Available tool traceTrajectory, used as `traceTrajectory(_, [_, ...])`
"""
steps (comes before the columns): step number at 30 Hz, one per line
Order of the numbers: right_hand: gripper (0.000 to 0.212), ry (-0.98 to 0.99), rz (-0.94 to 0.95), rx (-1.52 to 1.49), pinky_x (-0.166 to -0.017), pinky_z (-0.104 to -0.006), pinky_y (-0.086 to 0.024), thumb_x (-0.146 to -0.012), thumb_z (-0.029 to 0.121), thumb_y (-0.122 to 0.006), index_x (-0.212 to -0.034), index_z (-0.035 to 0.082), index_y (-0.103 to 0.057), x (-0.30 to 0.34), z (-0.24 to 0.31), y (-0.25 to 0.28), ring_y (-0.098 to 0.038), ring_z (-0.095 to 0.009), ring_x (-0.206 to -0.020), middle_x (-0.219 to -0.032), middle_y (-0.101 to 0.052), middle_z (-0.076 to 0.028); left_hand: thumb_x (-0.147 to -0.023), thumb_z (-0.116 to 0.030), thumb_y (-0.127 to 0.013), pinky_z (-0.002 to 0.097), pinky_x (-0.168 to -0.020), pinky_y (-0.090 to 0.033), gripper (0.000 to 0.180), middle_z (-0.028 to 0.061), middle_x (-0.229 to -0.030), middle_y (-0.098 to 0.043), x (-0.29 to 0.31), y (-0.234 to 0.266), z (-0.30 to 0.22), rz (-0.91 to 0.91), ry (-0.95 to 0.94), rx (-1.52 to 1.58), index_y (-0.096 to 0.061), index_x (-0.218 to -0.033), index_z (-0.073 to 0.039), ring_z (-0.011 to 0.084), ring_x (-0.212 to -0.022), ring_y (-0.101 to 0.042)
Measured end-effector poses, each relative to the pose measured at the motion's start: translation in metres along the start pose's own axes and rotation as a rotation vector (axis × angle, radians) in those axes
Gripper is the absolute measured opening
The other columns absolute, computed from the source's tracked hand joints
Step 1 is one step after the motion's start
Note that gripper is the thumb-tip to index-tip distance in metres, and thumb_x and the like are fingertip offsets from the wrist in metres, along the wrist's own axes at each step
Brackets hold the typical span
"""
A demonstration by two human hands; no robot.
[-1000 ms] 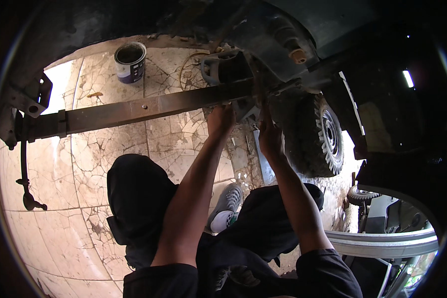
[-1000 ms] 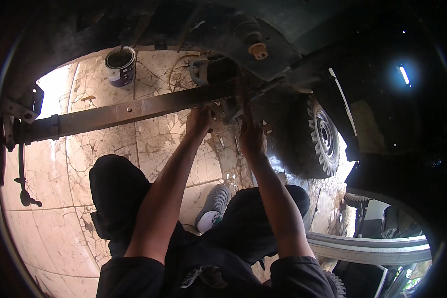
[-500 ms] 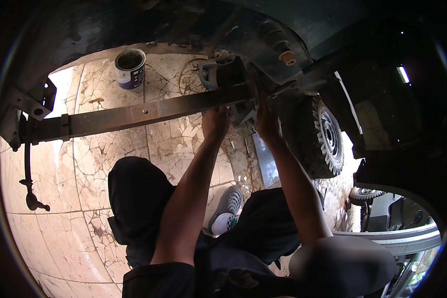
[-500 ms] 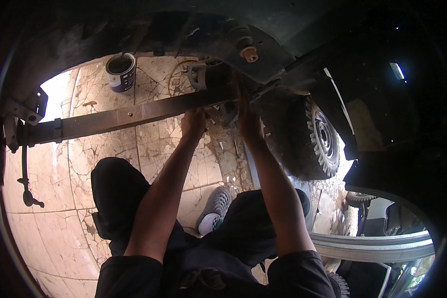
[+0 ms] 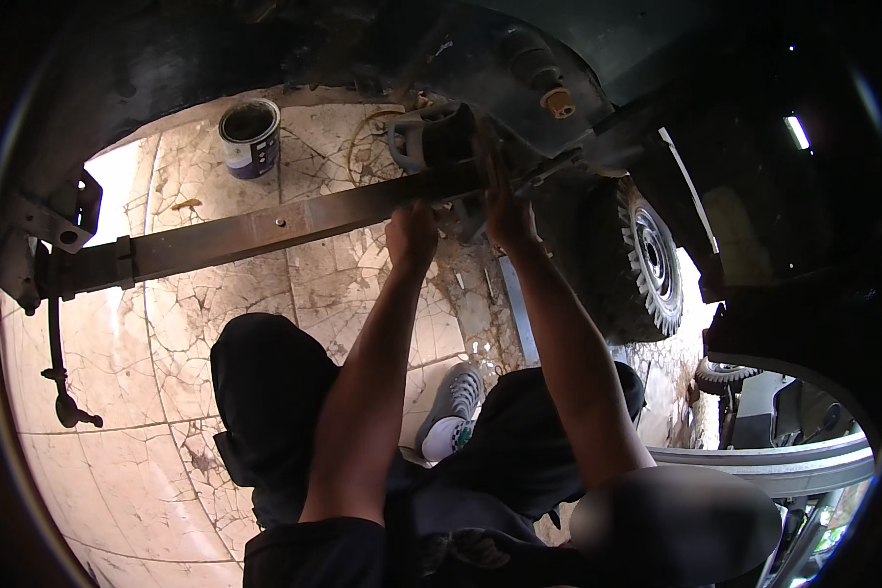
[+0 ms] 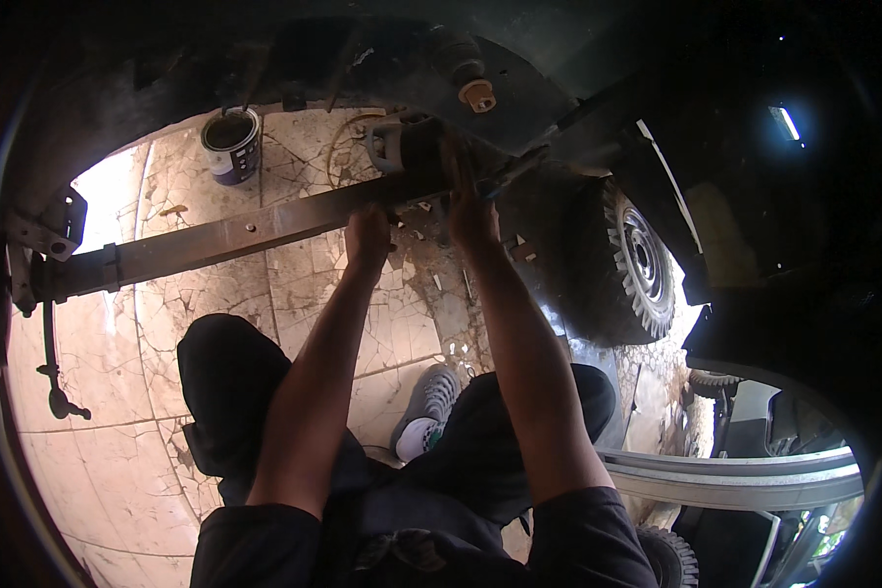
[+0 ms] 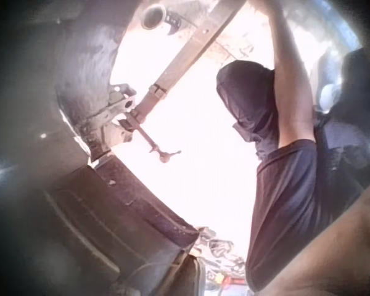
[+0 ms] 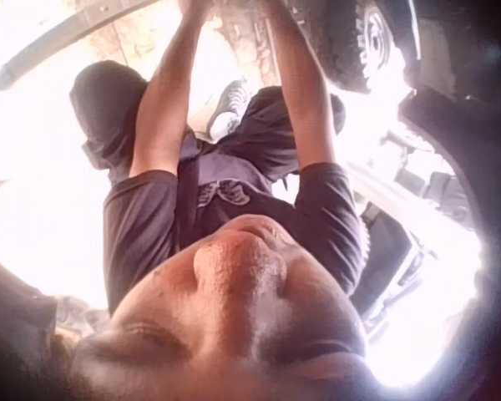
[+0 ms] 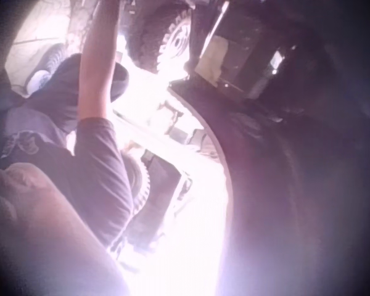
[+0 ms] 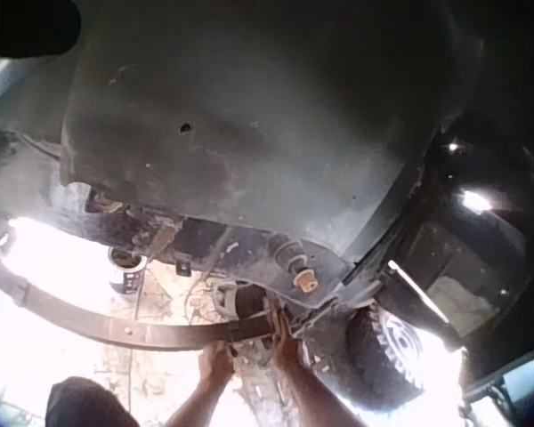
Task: The person sits on the floor under a raised vehicle and uses a paintbrush to apply dark paint to a metal crossmember and surrounding undercarriage parts. The person repeatedly dips the brush into a paint can and coats the metal surfaces.
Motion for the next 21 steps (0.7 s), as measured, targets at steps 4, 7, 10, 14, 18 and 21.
traceTrajectory(4, [0.071,-0.065,0.106,0.100,-0.081,-0.0632,-0.055,-0.102,0.023,-0.055,-0.161,0.036,-0.020,0.007,0.034,0.006,-0.069,-0.051,-0.094,-0.103,-0.069,-0.033,-0.093,-0.035,-0.044,0.0525,-0.093,-0.050,0.045,0.0261,-0.102,-0.074,-0.001,0.011,0.004,-0.002,0.013,0.044,-0.076,-0.097,-0.005,0.0470,-0.105,-0.068])
traceTrajectory(7, [0.076,-0.257,0.301,0.156,-0.081,-0.0620,-0.055,-0.099,0.021,-0.060,-0.162,0.028,-0.018,0.060,0.036,0.027,-0.070,-0.051,-0.092,-0.105,-0.069,-0.033,-0.093,-0.034,-0.045,0.0519,-0.092,-0.050,0.044,0.0272,-0.101,-0.073,0.001,0.012,-0.007,-0.007,0.013,0.046,-0.075,-0.097,-0.003,0.0472,-0.104,-0.068])
traceTrajectory(10, [0.081,-0.301,0.252,0.069,-0.082,-0.0619,-0.055,-0.096,0.021,-0.065,-0.162,0.021,-0.017,0.094,0.019,0.030,-0.069,-0.051,-0.090,-0.104,-0.070,-0.031,-0.092,-0.033,-0.045,0.0514,-0.091,-0.051,0.044,0.0284,-0.098,-0.073,-0.017,0.022,-0.009,-0.097,-0.003,-0.029,-0.075,-0.095,-0.001,0.0470,-0.102,-0.068])
traceTrajectory(14, [0.052,-0.147,0.075,-0.063,-0.072,-0.0509,-0.057,-0.094,0.029,-0.068,-0.138,0.009,-0.050,0.101,-0.014,0.020,-0.072,-0.041,-0.075,-0.086,-0.074,-0.018,-0.089,-0.032,-0.047,0.0497,-0.091,-0.051,0.042,0.0276,-0.098,-0.073,-0.005,0.017,-0.013,-0.079,0.049,0.060,-0.077,-0.095,-0.003,0.0447,-0.101,-0.069])
traceTrajectory(18, [0.040,-0.450,0.322,-0.370,-0.068,-0.0428,-0.057,-0.098,0.043,-0.064,-0.105,0.003,-0.064,0.076,-0.015,0.003,-0.073,-0.028,-0.067,-0.077,-0.074,-0.010,-0.089,-0.031,-0.047,0.0491,-0.092,-0.050,0.040,0.0251,-0.101,-0.074,-0.004,0.005,-0.003,-0.052,0.063,0.180,-0.077,-0.095,-0.005,0.0444,-0.104,-0.068])
traceTrajectory(21, [0.048,-0.389,0.405,-0.287,-0.069,-0.0452,-0.056,-0.101,0.051,-0.058,-0.104,0.003,-0.065,0.061,-0.013,0.000,-0.074,-0.024,-0.072,-0.076,-0.073,-0.009,-0.089,-0.030,-0.047,0.0483,-0.092,-0.050,0.039,0.0242,-0.101,-0.074,-0.009,0.001,-0.003,-0.053,0.012,0.194,-0.076,-0.095,-0.006,0.0437,-0.105,-0.068])
Point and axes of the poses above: each hand's wrist, its own x-axis away from the middle knuckle, its own y-axis out of the back of the hand, z = x × y, the point moved 6 cm from there along -x, towards the middle knuckle
